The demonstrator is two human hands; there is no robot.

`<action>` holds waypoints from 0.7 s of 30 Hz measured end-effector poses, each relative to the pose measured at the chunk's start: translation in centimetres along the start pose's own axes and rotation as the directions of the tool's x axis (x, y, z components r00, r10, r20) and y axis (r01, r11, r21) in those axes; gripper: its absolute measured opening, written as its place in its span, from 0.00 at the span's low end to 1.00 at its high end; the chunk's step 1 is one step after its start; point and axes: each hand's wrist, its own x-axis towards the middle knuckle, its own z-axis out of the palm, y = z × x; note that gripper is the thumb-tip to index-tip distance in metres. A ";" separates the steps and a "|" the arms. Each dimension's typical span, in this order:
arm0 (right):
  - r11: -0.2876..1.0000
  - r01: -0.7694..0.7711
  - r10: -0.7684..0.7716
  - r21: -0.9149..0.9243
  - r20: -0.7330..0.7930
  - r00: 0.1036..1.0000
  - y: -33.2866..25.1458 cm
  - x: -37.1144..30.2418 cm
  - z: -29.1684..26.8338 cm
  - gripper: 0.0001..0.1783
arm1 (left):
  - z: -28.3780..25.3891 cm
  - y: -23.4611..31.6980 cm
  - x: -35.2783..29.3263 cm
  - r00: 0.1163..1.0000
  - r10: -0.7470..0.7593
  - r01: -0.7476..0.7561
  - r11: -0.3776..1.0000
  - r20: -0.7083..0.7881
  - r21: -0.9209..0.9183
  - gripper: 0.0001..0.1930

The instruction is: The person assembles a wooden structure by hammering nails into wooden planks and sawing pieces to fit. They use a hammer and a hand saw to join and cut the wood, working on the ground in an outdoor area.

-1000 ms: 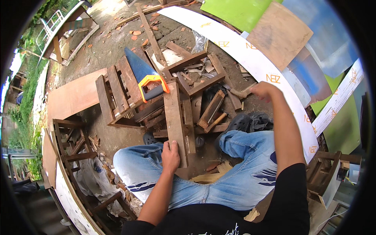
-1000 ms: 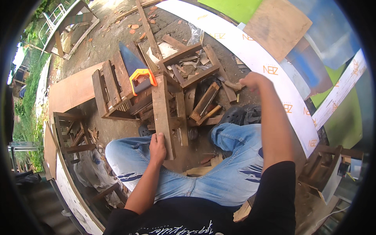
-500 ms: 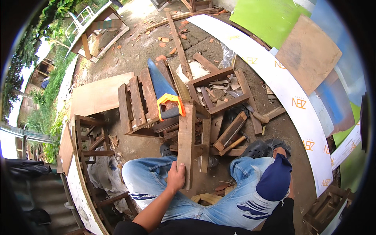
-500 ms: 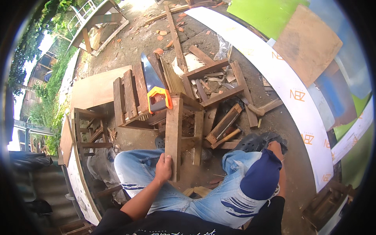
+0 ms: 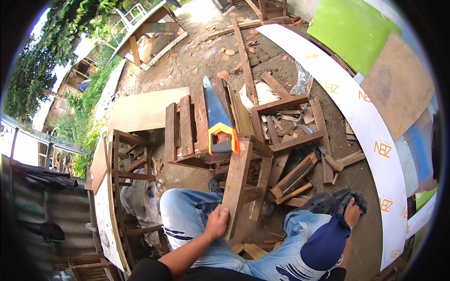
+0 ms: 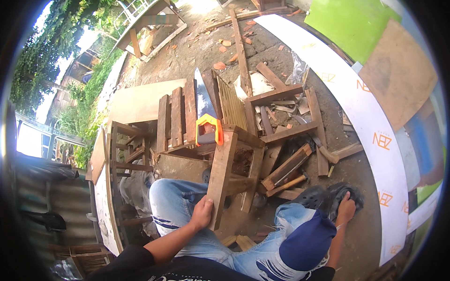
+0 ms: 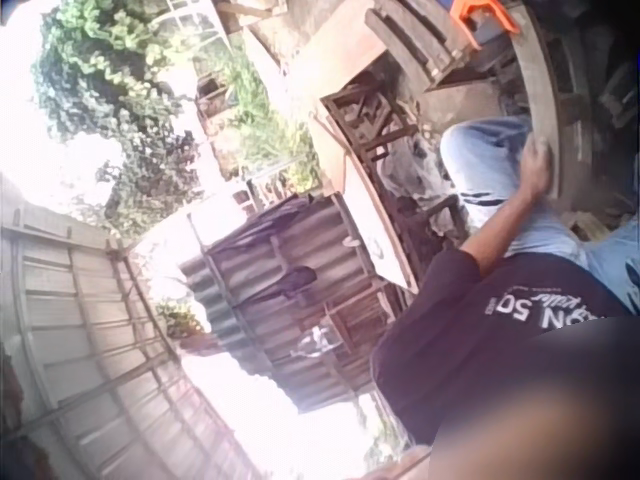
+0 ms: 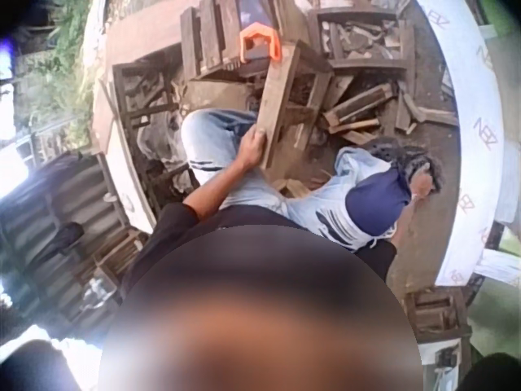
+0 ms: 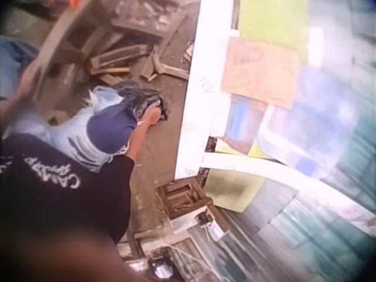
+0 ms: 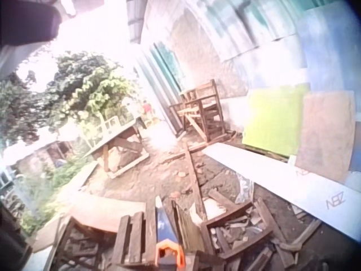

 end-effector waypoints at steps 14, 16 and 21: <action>0.982 -0.095 0.022 0.160 0.406 0.914 0.1 1.8 4.4 0.15 | 0.1 0.5 0.0 0.999 -0.038 0.036 0.997 0.024 0.064 0.26; 0.980 -0.105 0.022 0.170 0.428 0.903 -0.5 1.9 5.1 0.14 | 0.1 0.6 -0.1 0.998 -0.032 0.030 0.999 0.046 0.039 0.26; 0.985 -0.111 0.053 0.130 0.383 0.922 -2.0 1.4 6.1 0.14 | -0.1 0.9 -0.1 0.996 -0.050 0.045 0.997 0.071 0.063 0.27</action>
